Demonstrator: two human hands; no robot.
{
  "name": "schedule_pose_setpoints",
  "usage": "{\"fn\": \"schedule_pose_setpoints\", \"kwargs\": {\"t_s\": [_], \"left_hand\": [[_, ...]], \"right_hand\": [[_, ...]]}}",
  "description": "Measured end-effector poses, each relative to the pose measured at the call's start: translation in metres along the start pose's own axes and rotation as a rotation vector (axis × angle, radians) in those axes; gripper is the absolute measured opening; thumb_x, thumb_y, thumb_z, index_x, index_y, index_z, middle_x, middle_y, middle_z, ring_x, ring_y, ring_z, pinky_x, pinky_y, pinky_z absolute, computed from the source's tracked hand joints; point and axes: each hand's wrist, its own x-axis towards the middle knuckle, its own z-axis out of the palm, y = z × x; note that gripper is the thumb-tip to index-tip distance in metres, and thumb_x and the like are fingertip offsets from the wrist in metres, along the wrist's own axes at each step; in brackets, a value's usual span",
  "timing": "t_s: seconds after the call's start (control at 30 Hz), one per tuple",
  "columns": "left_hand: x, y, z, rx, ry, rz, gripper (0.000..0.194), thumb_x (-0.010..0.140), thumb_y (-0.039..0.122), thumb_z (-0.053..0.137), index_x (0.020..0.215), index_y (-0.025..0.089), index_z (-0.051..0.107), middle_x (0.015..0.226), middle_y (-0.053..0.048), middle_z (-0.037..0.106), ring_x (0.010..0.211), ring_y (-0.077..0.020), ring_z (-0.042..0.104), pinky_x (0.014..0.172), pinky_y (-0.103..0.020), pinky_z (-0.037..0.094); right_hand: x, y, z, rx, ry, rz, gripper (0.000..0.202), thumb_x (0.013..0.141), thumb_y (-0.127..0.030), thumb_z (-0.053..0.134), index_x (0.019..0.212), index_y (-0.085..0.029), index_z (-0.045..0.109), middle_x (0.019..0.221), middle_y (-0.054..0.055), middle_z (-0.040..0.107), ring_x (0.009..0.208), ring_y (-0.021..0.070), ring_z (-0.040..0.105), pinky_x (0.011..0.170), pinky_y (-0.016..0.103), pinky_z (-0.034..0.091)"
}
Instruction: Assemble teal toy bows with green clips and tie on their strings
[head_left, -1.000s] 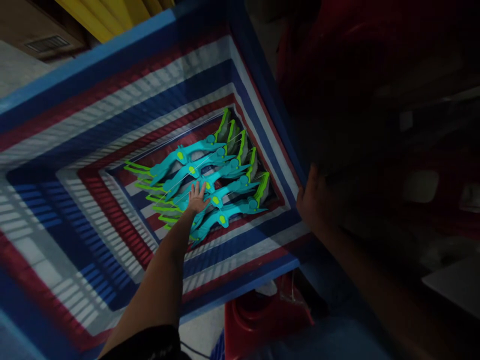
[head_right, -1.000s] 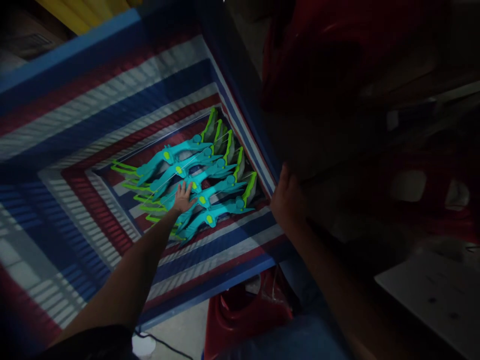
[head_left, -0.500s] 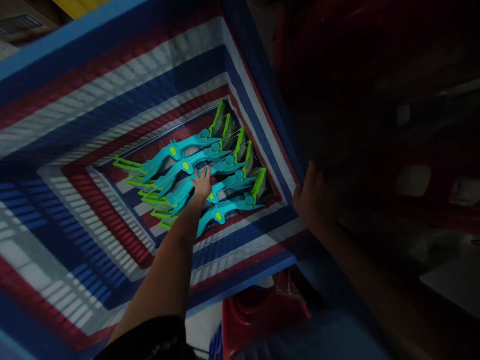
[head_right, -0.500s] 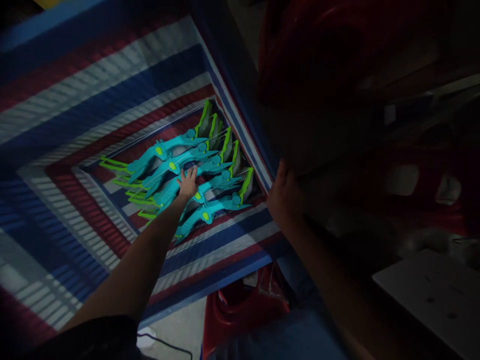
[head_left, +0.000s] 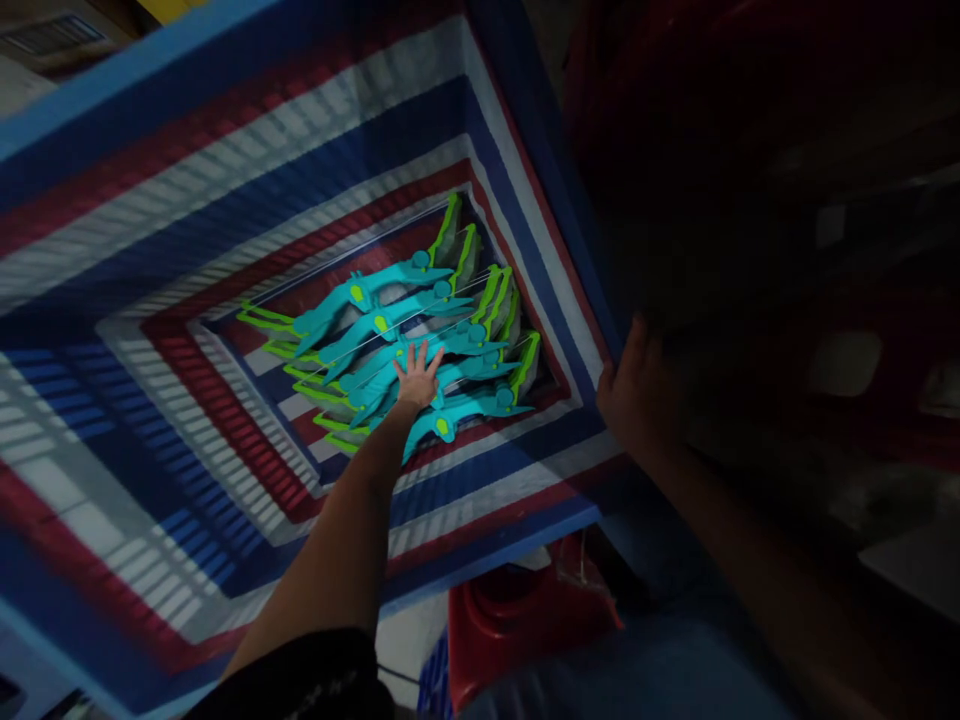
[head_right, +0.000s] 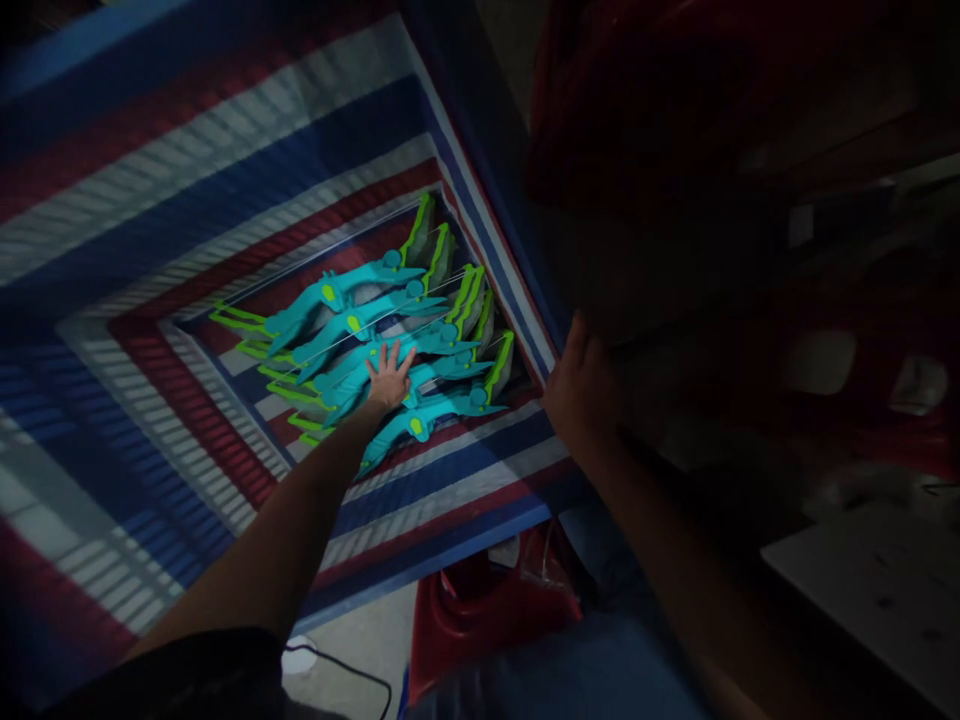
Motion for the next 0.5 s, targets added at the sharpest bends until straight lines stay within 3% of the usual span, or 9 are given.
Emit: {"fn": "schedule_pose_setpoints", "kwargs": {"t_s": [0.17, 0.27, 0.4, 0.5], "left_hand": [[0.005, -0.003, -0.006, 0.036, -0.057, 0.009, 0.072, 0.083, 0.016, 0.041, 0.148, 0.033, 0.014, 0.158, -0.005, -0.002, 0.143, -0.0340, -0.008, 0.104, -0.072, 0.004], [0.000, 0.009, -0.019, 0.035, -0.090, -0.067, 0.075, 0.080, 0.012, 0.043, 0.148, 0.033, 0.017, 0.158, -0.007, -0.002, 0.143, -0.0355, -0.009, 0.104, -0.072, 0.007], [-0.032, 0.055, -0.045, -0.019, -0.078, -0.071, 0.064, 0.080, 0.021, 0.048, 0.143, 0.018, 0.035, 0.156, -0.015, 0.011, 0.143, -0.0376, 0.001, 0.107, -0.065, 0.018], [-0.070, 0.098, -0.068, 0.006, -0.052, 0.105, 0.055, 0.081, 0.026, 0.047, 0.136, 0.018, 0.047, 0.148, -0.016, 0.034, 0.141, -0.0359, 0.018, 0.108, -0.060, 0.026]], "right_hand": [[0.000, 0.003, 0.005, -0.009, 0.024, -0.012, 0.068, 0.084, -0.019, 0.039, 0.146, -0.004, 0.013, 0.112, 0.022, 0.049, 0.093, 0.0289, 0.055, 0.073, 0.038, 0.049], [0.003, 0.003, 0.010, -0.002, 0.018, -0.032, 0.067, 0.085, -0.016, 0.038, 0.146, -0.005, 0.013, 0.111, 0.021, 0.050, 0.094, 0.0281, 0.055, 0.074, 0.037, 0.049], [0.006, -0.008, 0.003, 0.062, -0.036, -0.004, 0.066, 0.087, -0.012, 0.039, 0.146, -0.004, 0.013, 0.115, 0.022, 0.051, 0.097, 0.0261, 0.056, 0.079, 0.035, 0.047], [-0.003, 0.002, -0.022, 0.164, -0.157, -0.039, 0.061, 0.088, -0.021, 0.050, 0.142, -0.003, 0.026, 0.123, 0.024, 0.048, 0.107, 0.0283, 0.053, 0.088, 0.040, 0.046]]}}
